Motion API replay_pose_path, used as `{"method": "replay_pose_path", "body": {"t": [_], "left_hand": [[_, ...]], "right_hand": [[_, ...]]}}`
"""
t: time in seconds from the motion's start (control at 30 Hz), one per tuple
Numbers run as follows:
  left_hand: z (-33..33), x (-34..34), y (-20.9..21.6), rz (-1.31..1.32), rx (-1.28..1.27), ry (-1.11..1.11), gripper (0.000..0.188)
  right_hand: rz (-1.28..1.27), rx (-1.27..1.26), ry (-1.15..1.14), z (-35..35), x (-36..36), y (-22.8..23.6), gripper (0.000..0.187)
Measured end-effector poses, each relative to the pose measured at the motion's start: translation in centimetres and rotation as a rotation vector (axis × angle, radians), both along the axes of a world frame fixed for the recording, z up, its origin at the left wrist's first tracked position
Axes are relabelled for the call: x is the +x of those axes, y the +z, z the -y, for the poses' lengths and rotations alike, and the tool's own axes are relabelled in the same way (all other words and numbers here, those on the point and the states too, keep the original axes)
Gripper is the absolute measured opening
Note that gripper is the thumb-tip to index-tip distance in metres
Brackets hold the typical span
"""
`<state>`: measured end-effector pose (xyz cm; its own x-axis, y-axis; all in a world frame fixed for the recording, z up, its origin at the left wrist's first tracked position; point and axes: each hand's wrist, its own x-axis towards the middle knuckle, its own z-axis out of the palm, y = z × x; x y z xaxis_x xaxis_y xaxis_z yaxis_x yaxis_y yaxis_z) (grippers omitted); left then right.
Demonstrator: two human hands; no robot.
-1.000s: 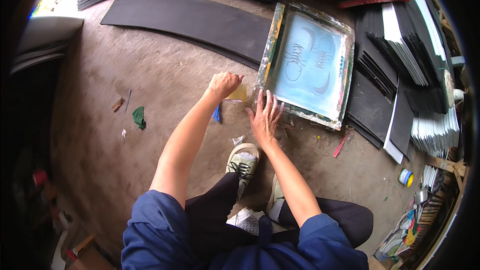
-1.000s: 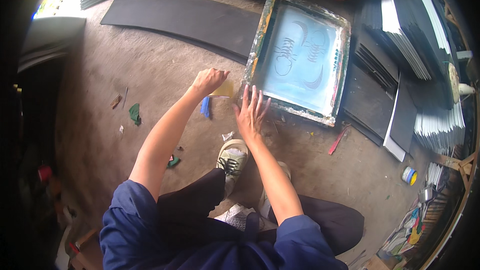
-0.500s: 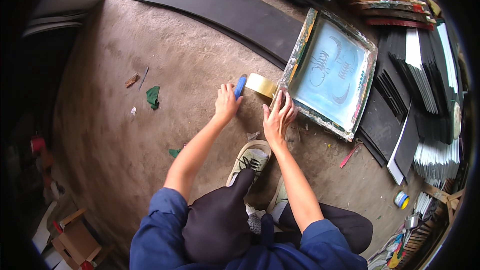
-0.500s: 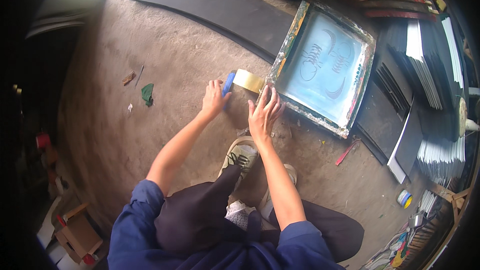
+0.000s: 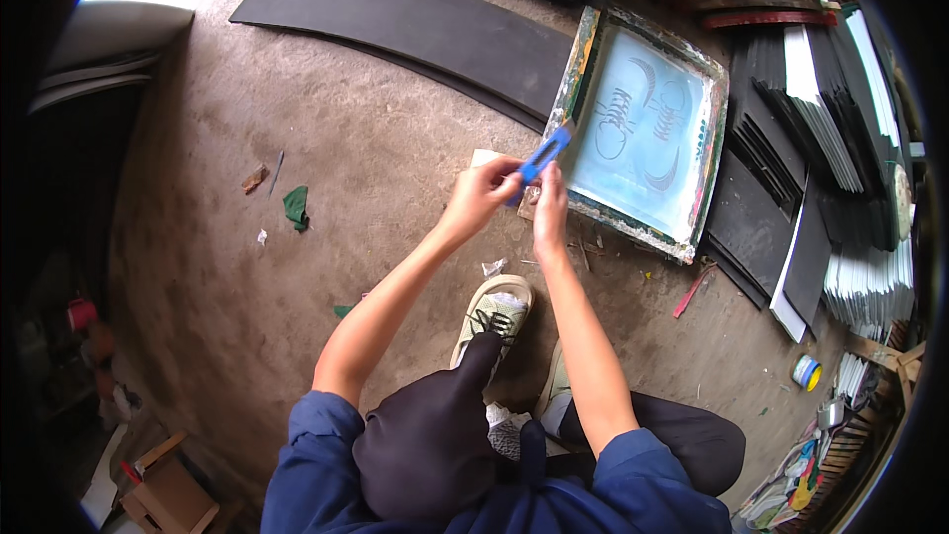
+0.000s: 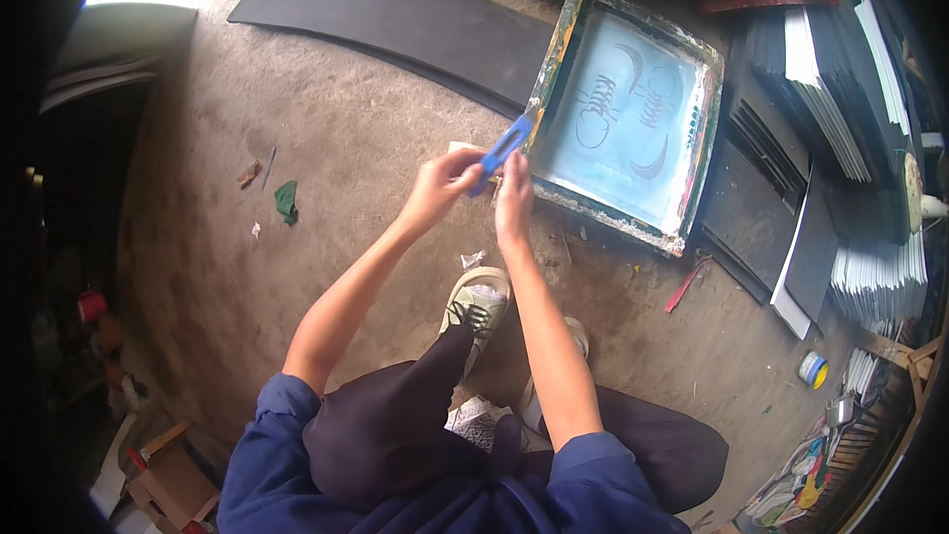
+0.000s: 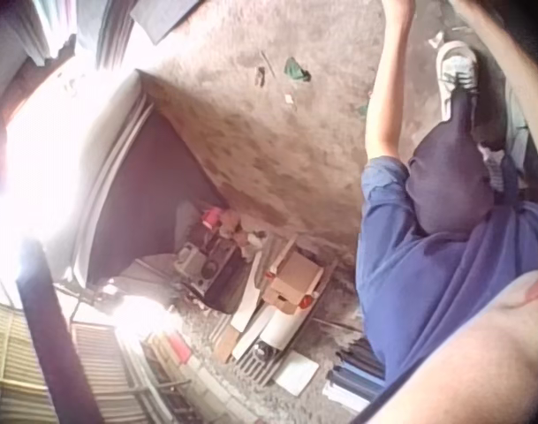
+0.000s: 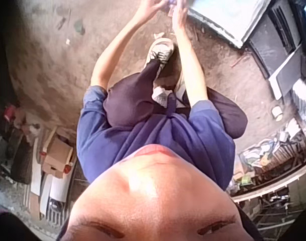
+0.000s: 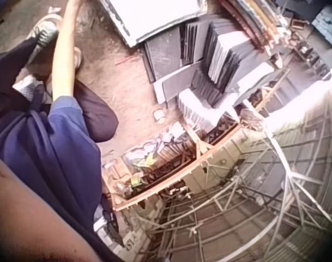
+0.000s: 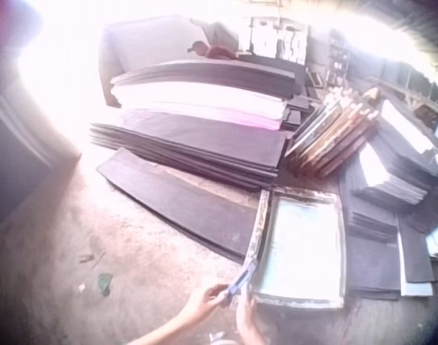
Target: The person sits on the floor and prepares a screen printing frame by applying masking tape to its edges. They repeatedly lift, rotate, and reposition the frame while applying tape to multiple sides.
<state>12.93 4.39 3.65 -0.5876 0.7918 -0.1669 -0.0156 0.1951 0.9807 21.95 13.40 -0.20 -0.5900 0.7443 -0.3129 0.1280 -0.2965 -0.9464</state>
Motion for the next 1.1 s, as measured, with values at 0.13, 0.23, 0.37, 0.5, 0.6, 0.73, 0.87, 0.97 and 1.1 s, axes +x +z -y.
{"method": "replay_pose_path", "body": {"t": [0.13, 0.23, 0.37, 0.5, 0.6, 0.73, 0.87, 0.97, 1.1], "left_hand": [[-2.4, 0.5, -0.1, 0.028, -0.009, -0.111, 0.026], [-4.0, 1.1, -1.2, 0.085, -0.095, -0.271, 0.027], [-4.1, -0.8, -3.8, -0.494, -0.131, -0.129, 0.021], [-5.4, -1.6, -5.2, -0.753, -0.284, -0.119, 0.017], [-6.3, -2.7, -6.1, -0.725, -0.361, -0.218, 0.019], [-6.8, -3.3, -6.3, -0.588, -0.376, -0.293, 0.019], [-6.8, -3.4, -6.2, -0.512, -0.387, -0.281, 0.018], [-6.8, -3.2, -6.0, -0.508, -0.387, -0.271, 0.017], [-7.0, -3.1, -6.1, -0.499, -0.398, -0.263, 0.017]], "right_hand": [[-0.077, -0.107, -0.116, -1.9, 0.6, 1.8, 0.043], [0.074, 0.122, -0.087, -3.5, 2.8, 0.0, 0.031], [0.388, 0.289, 0.015, -3.4, 4.2, 1.8, 0.024], [0.590, 0.317, 0.205, -2.4, 4.0, 0.0, 0.029], [0.604, 0.378, 0.267, -1.4, 3.4, -1.5, 0.032], [0.639, 0.392, 0.312, -0.8, 2.8, -1.4, 0.027], [0.639, 0.435, 0.290, -0.1, 2.3, -0.5, 0.023], [0.642, 0.429, 0.281, -0.1, 2.3, -0.6, 0.023], [0.648, 0.352, 0.303, 0.0, 2.5, -0.8, 0.023]]}}
